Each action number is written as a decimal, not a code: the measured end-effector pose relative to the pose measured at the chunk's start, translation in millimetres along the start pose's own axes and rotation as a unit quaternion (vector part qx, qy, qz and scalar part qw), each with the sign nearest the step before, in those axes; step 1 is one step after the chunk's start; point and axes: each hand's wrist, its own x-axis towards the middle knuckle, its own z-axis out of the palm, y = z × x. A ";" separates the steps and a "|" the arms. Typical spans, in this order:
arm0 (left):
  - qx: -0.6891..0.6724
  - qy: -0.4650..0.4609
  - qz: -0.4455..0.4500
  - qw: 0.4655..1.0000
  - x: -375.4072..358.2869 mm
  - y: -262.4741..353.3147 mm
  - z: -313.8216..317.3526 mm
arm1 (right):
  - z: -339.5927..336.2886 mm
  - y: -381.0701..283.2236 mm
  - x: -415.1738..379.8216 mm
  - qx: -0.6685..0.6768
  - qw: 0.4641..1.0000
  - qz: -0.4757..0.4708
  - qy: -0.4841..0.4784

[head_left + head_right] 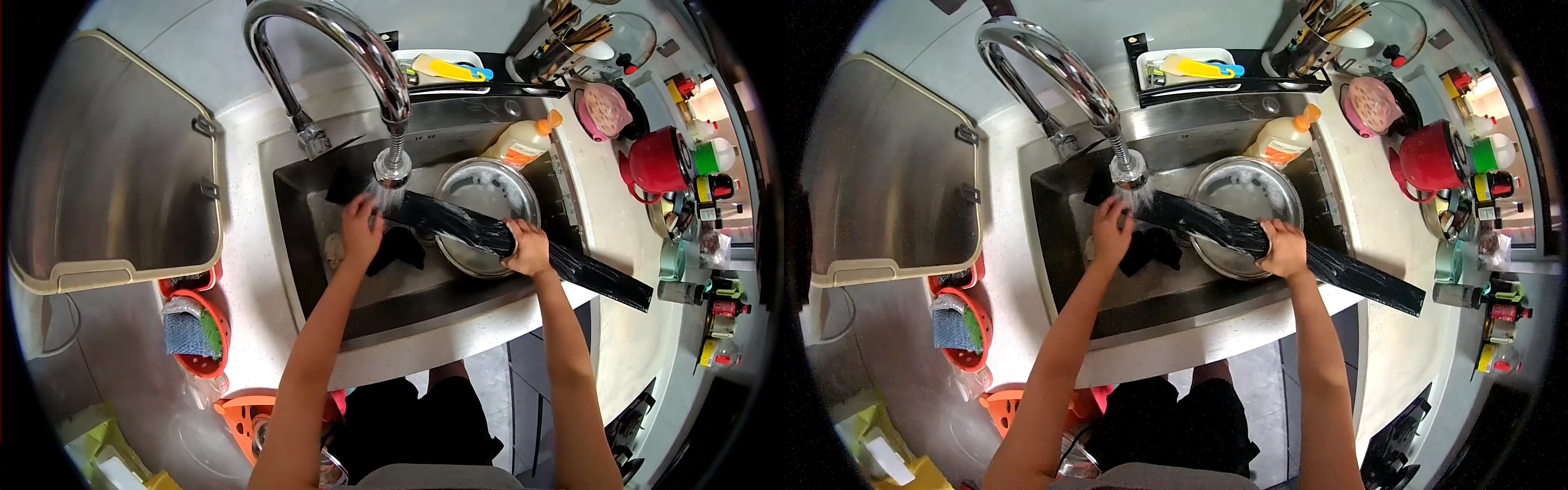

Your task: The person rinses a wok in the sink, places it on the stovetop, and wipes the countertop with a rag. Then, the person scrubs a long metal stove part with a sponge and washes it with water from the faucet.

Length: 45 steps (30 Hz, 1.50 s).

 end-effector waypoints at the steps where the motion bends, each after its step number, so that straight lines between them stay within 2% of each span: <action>1: 0.040 -0.009 -0.018 0.999 1.4 -2.3 8.0 | 0.2 0.1 -0.5 0.004 1.000 0.002 -0.002; 3: 0.121 -0.023 -0.056 0.991 -0.1 -14.9 31.9 | 0.8 -2.9 0.1 0.008 1.000 0.001 -0.006; 4: 0.127 -0.096 -0.014 0.987 -2.0 -10.2 39.6 | 0.4 -4.7 0.5 0.005 1.000 -0.001 -0.007; 5: 0.159 -0.113 0.015 0.981 -8.9 7.3 58.6 | 0.2 -5.9 1.7 0.003 1.000 -0.002 -0.008; 6: 0.114 -0.143 -0.008 0.983 -8.4 42.9 58.9 | 0.2 -6.8 3.6 0.003 1.000 -0.001 -0.008; 7: 0.080 -0.124 0.046 0.988 -13.6 62.0 71.9 | 0.7 -8.3 4.9 0.002 1.000 0.001 -0.010; 10: 0.027 -0.262 0.158 0.952 -22.8 124.1 74.7 | 2.7 -9.9 5.3 -0.005 1.000 0.007 -0.017; 11: -0.040 -0.218 0.256 0.941 -34.8 122.8 75.8 | 3.0 -10.0 5.8 -0.008 1.000 0.007 -0.019; 13: -0.027 -0.248 0.283 0.926 -30.7 108.1 69.1 | 2.6 -9.9 5.1 -0.017 1.000 0.007 -0.023; 15: 0.004 -0.277 0.141 0.950 -8.9 74.8 48.5 | 1.8 -10.5 4.4 -0.010 1.000 0.003 -0.018; 17: 0.052 -0.233 0.067 0.969 -5.7 16.5 34.6 | 3.4 -13.4 6.5 -0.006 1.000 -0.003 -0.012; 20: 0.105 -0.084 0.010 0.991 -0.5 -22.2 23.4 | 11.5 -25.6 13.7 -0.004 1.000 -0.015 -0.012; 23: 0.034 -0.126 -0.009 0.991 -4.7 7.8 28.9 | 20.8 -44.5 24.6 -0.010 0.999 -0.023 -0.023; 25: 0.093 -0.199 0.060 0.974 -24.0 35.8 41.5 | 23.0 -52.0 27.9 -0.031 0.999 -0.019 -0.015; 27: 0.016 -0.215 0.155 0.964 -33.6 46.0 35.0 | 23.1 -54.1 27.0 -0.048 0.998 -0.013 -0.028; 29: 0.074 -0.255 0.136 0.954 -31.4 26.0 32.5 | 29.2 -53.3 25.7 -0.074 0.997 -0.020 -0.024; 31: 0.087 -0.168 0.036 0.981 -40.7 -30.1 37.6 | 30.3 -55.8 24.0 -0.091 0.995 -0.027 -0.016; 32: 0.097 -0.150 -0.041 0.983 -37.0 -42.1 26.4 | 30.8 -57.3 25.0 -0.098 0.995 -0.031 -0.012; 33: 0.107 -0.133 -0.119 0.978 -33.7 -53.2 15.3 | 30.1 -59.4 26.7 -0.099 0.995 -0.021 -0.015; 35: 0.038 -0.136 -0.254 0.957 -33.6 -95.5 14.6 | 23.9 -65.0 30.1 -0.099 0.995 0.000 -0.026; 36: 0.002 -0.136 -0.319 0.938 -29.4 -99.0 10.4 | 16.7 -68.5 36.4 -0.113 0.990 0.022 -0.078; 39: -0.056 -0.132 -0.365 0.920 -21.6 -94.1 5.5 | 24.3 -59.1 53.7 -0.058 0.986 0.082 -0.131; 40: -0.108 -0.096 -0.390 0.910 -22.4 -100.4 16.5 | 15.5 -59.4 62.2 -0.058 0.979 0.096 -0.168; 42: -0.209 -0.023 -0.435 0.876 -24.6 -108.0 39.8 | 16.2 -53.6 66.8 -0.063 0.977 0.079 -0.189; 43: -0.260 -0.010 -0.476 0.840 -17.1 -91.4 33.2 | 16.2 -51.9 69.1 -0.065 0.975 0.070 -0.198; 45: -0.359 0.015 -0.551 0.753 1.5 -42.9 5.7 | 13.7 -56.1 56.0 -0.048 0.991 0.030 -0.119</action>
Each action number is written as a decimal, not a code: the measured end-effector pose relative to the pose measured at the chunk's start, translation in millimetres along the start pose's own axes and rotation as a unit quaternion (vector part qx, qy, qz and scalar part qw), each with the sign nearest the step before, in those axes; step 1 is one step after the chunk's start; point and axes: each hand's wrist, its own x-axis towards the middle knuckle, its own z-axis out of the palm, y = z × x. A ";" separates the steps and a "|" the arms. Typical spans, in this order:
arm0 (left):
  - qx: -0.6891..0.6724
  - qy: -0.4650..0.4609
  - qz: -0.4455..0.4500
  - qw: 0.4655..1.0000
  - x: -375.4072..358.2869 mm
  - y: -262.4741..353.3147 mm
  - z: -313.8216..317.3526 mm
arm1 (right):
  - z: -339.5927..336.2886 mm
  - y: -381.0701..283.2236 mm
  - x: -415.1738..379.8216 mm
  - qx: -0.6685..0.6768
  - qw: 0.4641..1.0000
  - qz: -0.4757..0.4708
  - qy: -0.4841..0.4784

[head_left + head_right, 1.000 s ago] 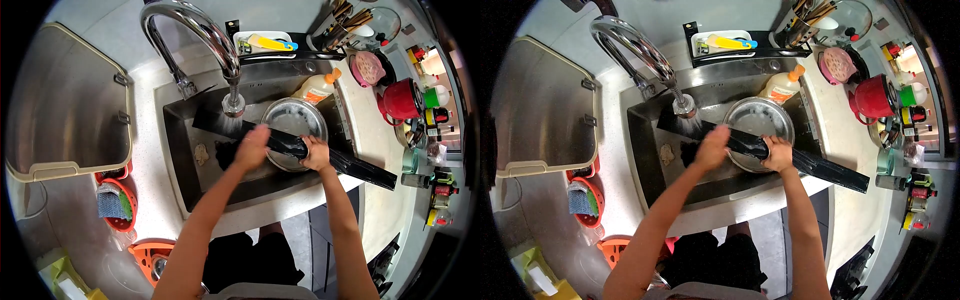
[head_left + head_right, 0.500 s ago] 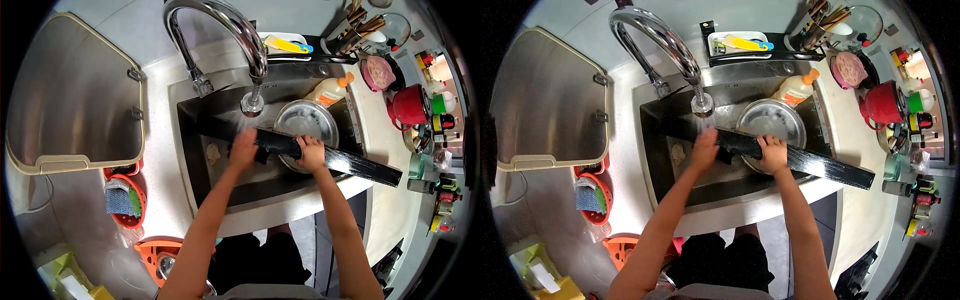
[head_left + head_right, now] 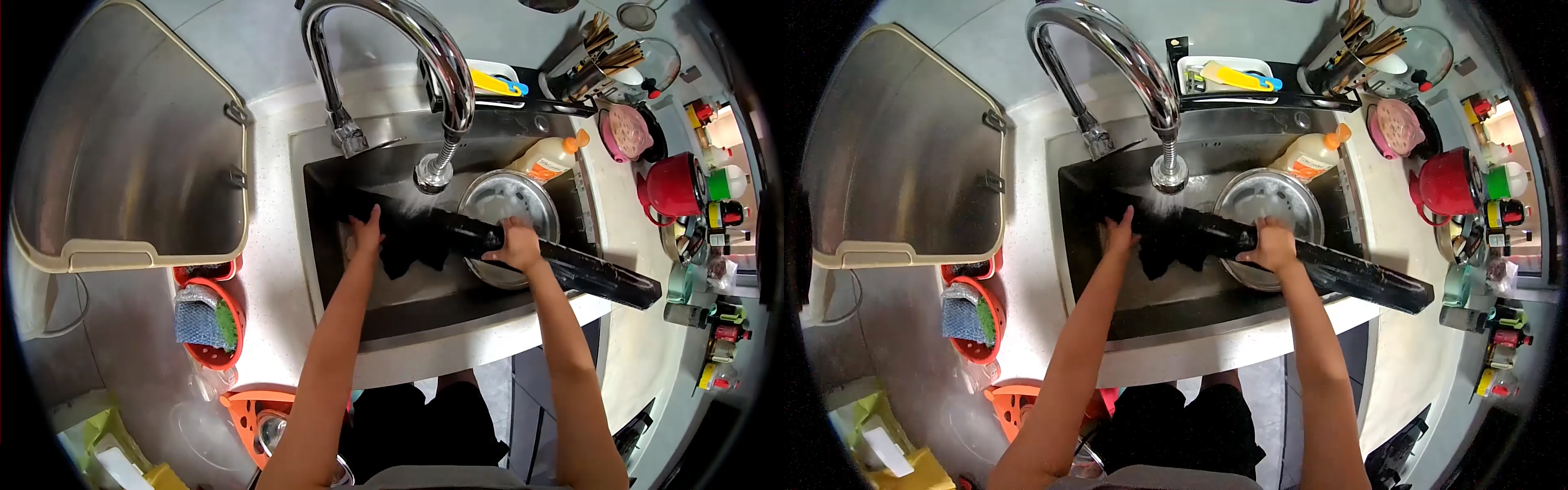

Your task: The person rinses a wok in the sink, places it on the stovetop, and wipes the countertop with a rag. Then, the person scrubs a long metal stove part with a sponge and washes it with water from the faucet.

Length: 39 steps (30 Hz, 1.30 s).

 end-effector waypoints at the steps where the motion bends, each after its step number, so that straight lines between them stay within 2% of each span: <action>1: -0.032 -0.026 -0.007 0.999 1.9 -2.5 0.7 | 0.7 -2.1 -7.4 0.015 0.999 -0.009 0.029; 3: -0.097 -0.081 -0.019 0.992 1.7 0.0 5.7 | -3.8 -5.0 -21.0 0.031 0.996 -0.028 0.073; 6: -0.170 -0.103 -0.012 0.980 -8.0 7.7 16.3 | -0.8 -4.7 -31.9 0.047 0.993 -0.045 0.103; 9: -0.196 -0.070 -0.012 0.978 -11.8 6.8 21.4 | -1.9 -0.4 -36.3 0.071 0.989 -0.060 0.112; 12: -0.199 -0.102 -0.011 0.975 -5.1 -2.3 18.3 | -4.1 1.4 -49.3 0.041 0.992 -0.059 0.107; 15: -0.172 -0.033 -0.095 0.980 -1.4 4.6 16.3 | 11.8 13.4 -71.5 0.031 0.988 -0.070 0.136; 18: -0.135 -0.028 -0.138 0.981 15.0 -11.8 12.0 | 23.3 28.7 -89.5 0.009 0.984 -0.048 0.173; 21: -0.285 -0.104 -0.154 0.940 17.2 -28.8 14.4 | 17.6 34.0 -102.1 0.021 0.974 -0.038 0.224; 24: -0.320 -0.135 -0.173 0.922 -11.3 -14.5 20.2 | 17.7 44.6 -105.0 0.022 0.973 -0.002 0.231; 27: -0.295 -0.119 -0.177 0.931 -35.2 -3.3 26.5 | 17.5 52.8 -101.1 0.017 0.965 0.008 0.260; 30: -0.312 -0.163 -0.150 0.924 -31.2 -22.2 20.2 | 19.5 56.6 -97.3 0.028 0.964 0.021 0.265; 32: -0.306 -0.160 -0.148 0.927 -37.0 -24.6 14.1 | 23.9 57.1 -95.6 0.044 0.964 0.026 0.262; 36: -0.297 -0.200 -0.118 0.926 -57.7 -10.7 4.6 | 31.3 56.5 -96.9 0.041 0.964 0.040 0.259; 39: -0.297 -0.152 -0.101 0.937 -73.9 1.8 4.5 | 28.2 51.7 -96.9 0.025 0.964 0.054 0.259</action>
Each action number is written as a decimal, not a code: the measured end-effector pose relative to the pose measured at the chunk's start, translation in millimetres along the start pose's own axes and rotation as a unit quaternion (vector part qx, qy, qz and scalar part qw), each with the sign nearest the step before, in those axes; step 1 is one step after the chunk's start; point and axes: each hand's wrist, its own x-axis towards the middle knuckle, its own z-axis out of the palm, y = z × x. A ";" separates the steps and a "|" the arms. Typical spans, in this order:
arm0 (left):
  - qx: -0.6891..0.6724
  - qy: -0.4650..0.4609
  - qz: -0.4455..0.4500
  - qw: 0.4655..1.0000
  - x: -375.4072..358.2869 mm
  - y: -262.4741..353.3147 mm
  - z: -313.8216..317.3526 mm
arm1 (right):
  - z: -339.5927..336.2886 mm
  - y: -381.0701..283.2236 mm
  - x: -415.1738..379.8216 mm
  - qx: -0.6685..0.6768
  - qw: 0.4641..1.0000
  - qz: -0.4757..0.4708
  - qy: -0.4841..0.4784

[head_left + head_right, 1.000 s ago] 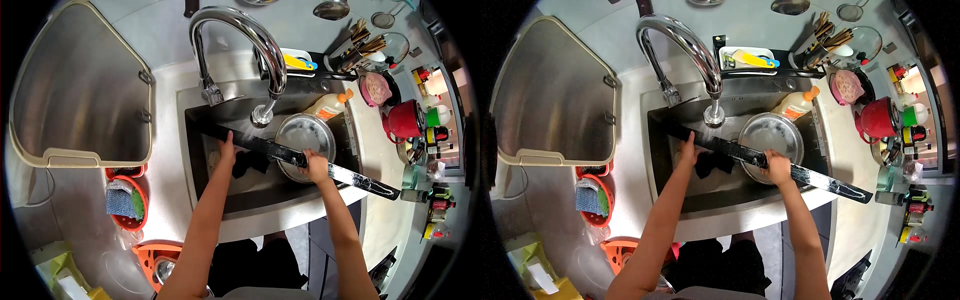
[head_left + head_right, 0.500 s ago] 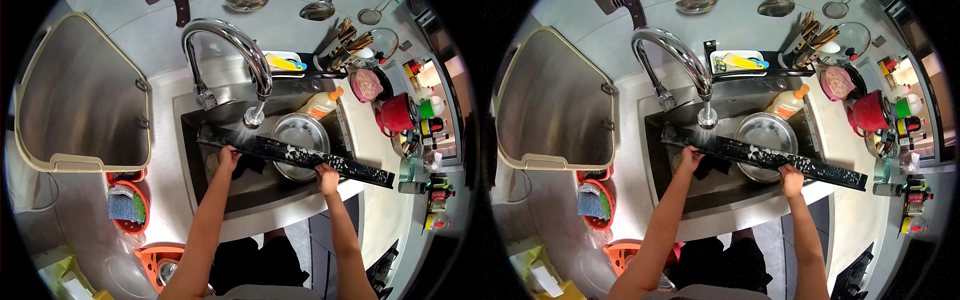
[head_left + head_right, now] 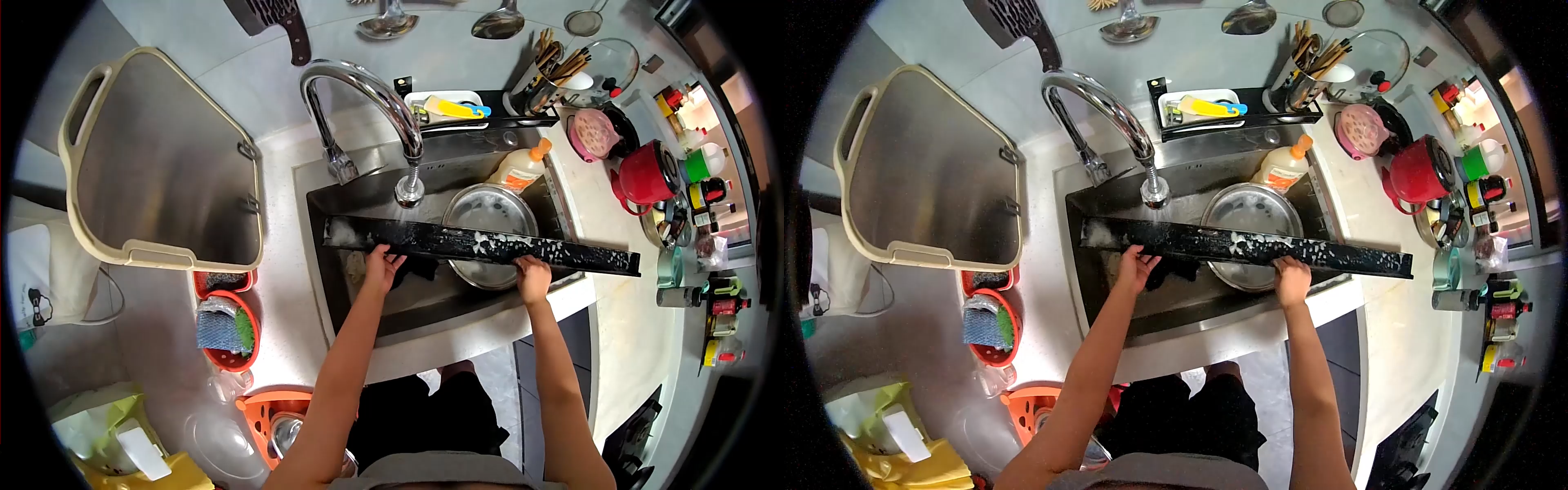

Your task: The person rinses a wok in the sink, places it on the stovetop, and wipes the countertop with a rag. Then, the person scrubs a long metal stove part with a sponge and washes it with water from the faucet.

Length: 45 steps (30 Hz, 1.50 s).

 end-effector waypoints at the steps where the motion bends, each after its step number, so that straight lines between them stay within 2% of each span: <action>1: 0.002 0.000 0.007 1.000 -0.6 2.4 0.8 | -0.3 -1.3 1.6 0.010 1.000 -0.003 0.003; 4: 0.005 -0.016 0.019 1.000 -11.7 20.3 10.8 | -2.5 -5.3 8.0 0.035 0.999 -0.015 0.018; 5: 0.022 0.028 0.047 0.998 -24.0 26.3 20.5 | -2.0 -7.6 10.4 0.019 1.000 -0.017 0.016; 7: 0.043 0.059 0.069 0.995 -23.0 32.8 21.7 | -6.7 -16.6 16.5 0.014 1.000 -0.012 -0.001; 10: 0.080 0.081 0.057 0.992 -18.0 37.1 21.5 | -10.6 -16.6 18.5 0.016 0.998 -0.017 -0.059; 13: 0.059 -0.027 -0.031 0.997 10.4 25.5 -0.1 | -23.4 -9.6 9.3 -0.009 0.992 -0.017 -0.122; 14: 0.075 -0.004 -0.034 0.997 12.8 14.9 2.9 | -24.2 -2.7 2.5 -0.019 0.991 -0.009 -0.130; 15: 0.070 -0.017 -0.049 0.996 12.9 4.7 11.1 | -24.4 7.5 -6.2 -0.028 0.990 -0.002 -0.138; 19: 0.044 -0.091 -0.112 0.989 32.6 -35.6 21.9 | -29.1 37.3 -34.6 -0.023 0.997 0.023 -0.063; 24: 0.098 -0.053 -0.159 0.981 76.1 -65.0 12.6 | -34.4 48.6 -42.3 -0.032 0.999 0.035 -0.021; 27: 0.202 0.000 -0.117 0.972 83.5 -50.0 8.4 | -32.1 51.0 -43.7 -0.036 0.999 0.021 0.005; 28: 0.209 0.044 -0.066 0.975 91.5 -43.1 1.0 | -30.8 53.5 -44.3 -0.037 0.999 0.019 0.011; 29: 0.276 0.109 0.014 0.955 98.1 -39.5 -6.5 | -28.4 56.4 -44.9 -0.037 0.999 0.018 0.017; 30: 0.318 0.143 0.032 0.937 110.8 -28.9 -17.1 | -24.3 60.7 -46.1 -0.030 0.999 0.023 0.018; 32: 0.521 0.144 0.224 0.811 195.0 -39.7 -84.5 | -22.7 66.1 -42.9 -0.032 0.999 0.015 0.010; 35: 0.408 0.121 0.237 0.873 205.6 -17.4 -82.4 | -20.1 68.6 -37.2 -0.036 0.999 0.014 0.006; 38: 0.334 0.122 0.125 0.926 155.5 8.3 -31.9 | -21.2 69.1 -33.3 -0.039 0.998 0.035 -0.022; 41: 0.499 0.102 0.303 0.806 148.3 6.7 -29.6 | -22.5 70.2 -32.1 -0.041 0.999 0.021 -0.009; 44: 0.487 0.161 0.249 0.821 165.5 -2.2 -47.9 | -24.1 72.6 -31.0 -0.044 0.998 0.019 -0.028; 45: 0.472 0.154 0.249 0.832 160.7 -2.0 -49.0 | -24.9 72.4 -30.8 -0.042 0.998 0.016 -0.035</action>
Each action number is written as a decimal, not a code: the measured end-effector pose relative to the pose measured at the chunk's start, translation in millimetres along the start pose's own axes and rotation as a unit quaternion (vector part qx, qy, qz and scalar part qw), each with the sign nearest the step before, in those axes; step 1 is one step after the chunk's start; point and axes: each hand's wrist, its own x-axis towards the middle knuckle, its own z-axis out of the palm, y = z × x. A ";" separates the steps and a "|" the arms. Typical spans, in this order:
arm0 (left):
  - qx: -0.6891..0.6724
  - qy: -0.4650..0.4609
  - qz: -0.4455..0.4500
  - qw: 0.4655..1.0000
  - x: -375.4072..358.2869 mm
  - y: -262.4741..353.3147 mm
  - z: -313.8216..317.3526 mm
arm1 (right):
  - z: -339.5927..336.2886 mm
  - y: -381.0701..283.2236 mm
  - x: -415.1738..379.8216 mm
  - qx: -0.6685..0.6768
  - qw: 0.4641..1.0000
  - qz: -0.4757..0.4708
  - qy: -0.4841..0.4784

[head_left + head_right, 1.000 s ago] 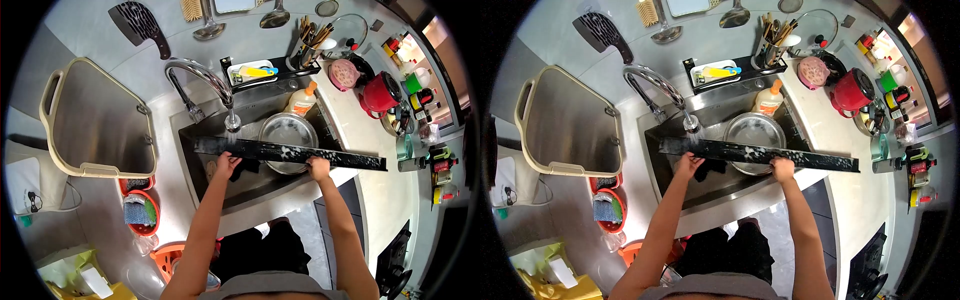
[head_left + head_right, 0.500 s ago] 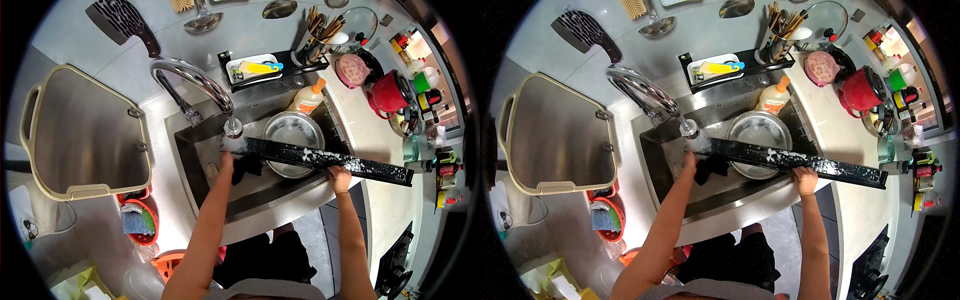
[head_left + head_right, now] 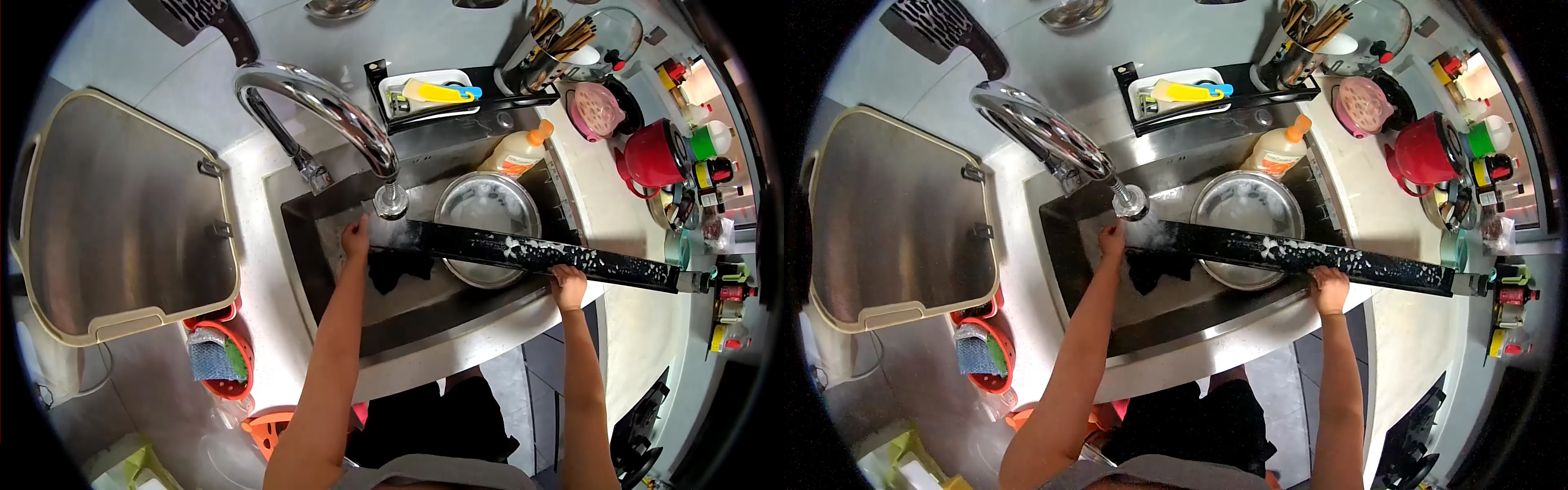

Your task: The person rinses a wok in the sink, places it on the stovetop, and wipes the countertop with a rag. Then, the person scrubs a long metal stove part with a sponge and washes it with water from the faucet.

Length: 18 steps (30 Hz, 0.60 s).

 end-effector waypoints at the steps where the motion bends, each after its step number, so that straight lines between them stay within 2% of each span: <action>1: -0.020 -0.004 0.000 1.000 -3.7 1.4 -2.8 | -0.6 -0.7 0.5 0.000 1.000 0.002 0.000; 5: -0.099 -0.026 0.036 0.994 -10.4 -17.7 -6.9 | 1.5 -2.8 1.5 0.000 1.000 0.011 0.007; 8: -0.237 -0.085 -0.151 0.956 -31.3 18.7 -20.4 | 1.0 -4.5 1.4 -0.004 1.000 0.014 0.008; 14: -0.288 -0.055 -0.291 0.911 -37.0 62.1 -14.8 | 6.2 -0.8 -0.6 -0.016 1.000 0.016 0.005; 18: -0.321 -0.081 -0.288 0.898 -20.3 27.9 -7.5 | 7.7 2.8 -1.9 -0.020 0.999 0.024 -0.013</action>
